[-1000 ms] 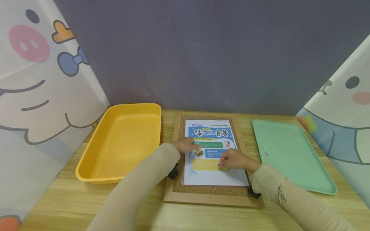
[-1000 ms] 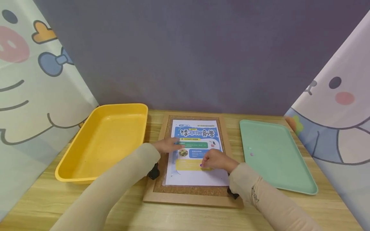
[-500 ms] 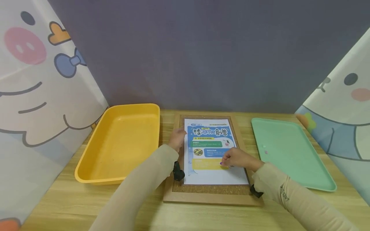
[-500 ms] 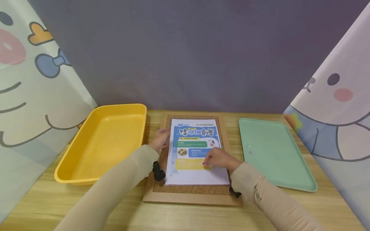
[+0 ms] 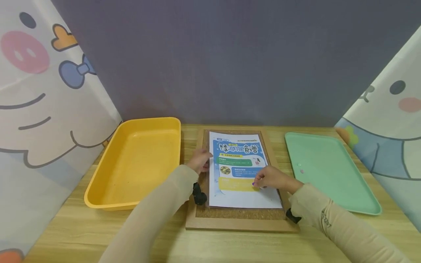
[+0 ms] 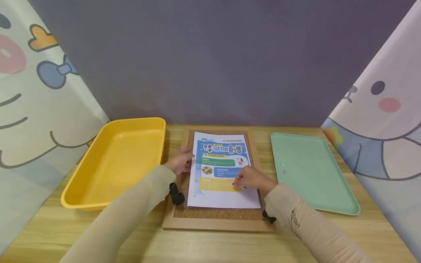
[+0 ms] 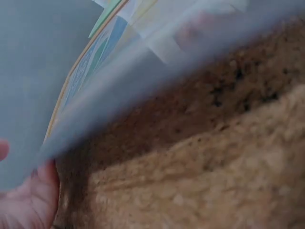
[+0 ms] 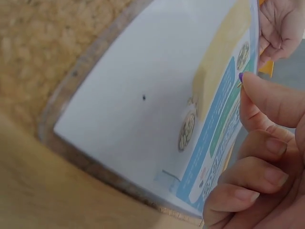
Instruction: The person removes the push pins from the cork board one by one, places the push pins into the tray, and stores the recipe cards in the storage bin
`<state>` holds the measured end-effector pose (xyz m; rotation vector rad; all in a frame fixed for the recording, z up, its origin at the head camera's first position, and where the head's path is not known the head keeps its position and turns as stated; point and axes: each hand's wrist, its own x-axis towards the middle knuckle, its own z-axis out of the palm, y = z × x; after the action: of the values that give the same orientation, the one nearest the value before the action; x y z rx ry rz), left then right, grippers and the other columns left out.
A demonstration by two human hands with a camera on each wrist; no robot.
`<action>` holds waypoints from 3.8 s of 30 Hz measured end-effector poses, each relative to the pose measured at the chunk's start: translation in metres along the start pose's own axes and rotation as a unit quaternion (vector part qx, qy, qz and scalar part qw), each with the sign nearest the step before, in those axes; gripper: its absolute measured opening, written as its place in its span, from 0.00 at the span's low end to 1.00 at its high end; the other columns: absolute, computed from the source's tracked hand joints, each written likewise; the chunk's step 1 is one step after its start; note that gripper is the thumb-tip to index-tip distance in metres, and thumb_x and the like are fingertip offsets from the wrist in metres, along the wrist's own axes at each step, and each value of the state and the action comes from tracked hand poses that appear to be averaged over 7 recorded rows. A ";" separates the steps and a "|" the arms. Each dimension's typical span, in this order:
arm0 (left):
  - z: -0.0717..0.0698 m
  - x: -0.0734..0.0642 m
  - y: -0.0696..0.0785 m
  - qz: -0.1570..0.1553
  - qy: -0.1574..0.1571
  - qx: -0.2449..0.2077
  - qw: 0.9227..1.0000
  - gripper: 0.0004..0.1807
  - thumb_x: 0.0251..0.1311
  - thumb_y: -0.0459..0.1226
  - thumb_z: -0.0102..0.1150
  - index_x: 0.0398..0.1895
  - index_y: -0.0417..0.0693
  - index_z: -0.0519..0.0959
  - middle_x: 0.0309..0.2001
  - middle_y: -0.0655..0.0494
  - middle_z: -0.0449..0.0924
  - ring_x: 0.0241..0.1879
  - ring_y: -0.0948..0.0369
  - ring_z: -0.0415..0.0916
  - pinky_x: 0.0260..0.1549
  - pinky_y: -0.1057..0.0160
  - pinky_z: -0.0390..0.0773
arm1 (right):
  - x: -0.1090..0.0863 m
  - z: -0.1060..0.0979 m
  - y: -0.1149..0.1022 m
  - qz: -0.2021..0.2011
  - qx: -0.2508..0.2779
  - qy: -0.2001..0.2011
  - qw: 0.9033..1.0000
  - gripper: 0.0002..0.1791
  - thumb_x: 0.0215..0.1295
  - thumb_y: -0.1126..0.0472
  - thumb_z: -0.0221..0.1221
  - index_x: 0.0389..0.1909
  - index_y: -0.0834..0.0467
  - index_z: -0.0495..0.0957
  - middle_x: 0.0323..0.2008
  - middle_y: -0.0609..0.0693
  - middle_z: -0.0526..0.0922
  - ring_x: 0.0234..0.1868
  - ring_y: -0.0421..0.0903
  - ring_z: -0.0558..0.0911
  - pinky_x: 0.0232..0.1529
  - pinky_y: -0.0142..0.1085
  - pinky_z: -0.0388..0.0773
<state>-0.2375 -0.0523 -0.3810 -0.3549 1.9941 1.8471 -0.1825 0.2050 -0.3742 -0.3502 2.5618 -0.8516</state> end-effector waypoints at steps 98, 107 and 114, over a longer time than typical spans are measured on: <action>-0.117 -0.043 0.040 0.222 -0.076 -0.206 0.950 0.46 0.67 0.24 0.47 0.76 0.71 0.40 0.47 0.59 0.84 0.41 0.61 0.84 0.36 0.64 0.82 | -0.171 -0.033 0.155 0.170 0.106 0.092 0.975 0.17 0.70 0.56 0.54 0.43 0.69 0.79 0.46 0.63 0.81 0.51 0.66 0.75 0.46 0.56 0.73; -0.117 -0.034 0.034 0.197 -0.055 -0.264 0.943 0.46 0.65 0.25 0.52 0.76 0.73 0.45 0.53 0.57 0.79 0.42 0.62 0.83 0.38 0.65 0.81 | -0.219 -0.042 0.163 0.224 0.108 0.096 0.964 0.18 0.71 0.56 0.54 0.45 0.70 0.79 0.45 0.61 0.81 0.51 0.65 0.75 0.46 0.55 0.73; -0.121 -0.032 0.034 0.175 -0.043 -0.248 0.952 0.47 0.61 0.30 0.58 0.74 0.78 0.47 0.69 0.56 0.63 0.44 0.65 0.82 0.36 0.67 0.81 | -0.254 -0.054 0.159 0.262 0.100 0.100 0.955 0.19 0.70 0.55 0.54 0.44 0.69 0.79 0.45 0.61 0.81 0.50 0.63 0.75 0.46 0.55 0.72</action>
<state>-0.2384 -0.1716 -0.3300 -0.0508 1.5858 2.5402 -0.0003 0.4479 -0.3555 0.4820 2.5217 -0.9574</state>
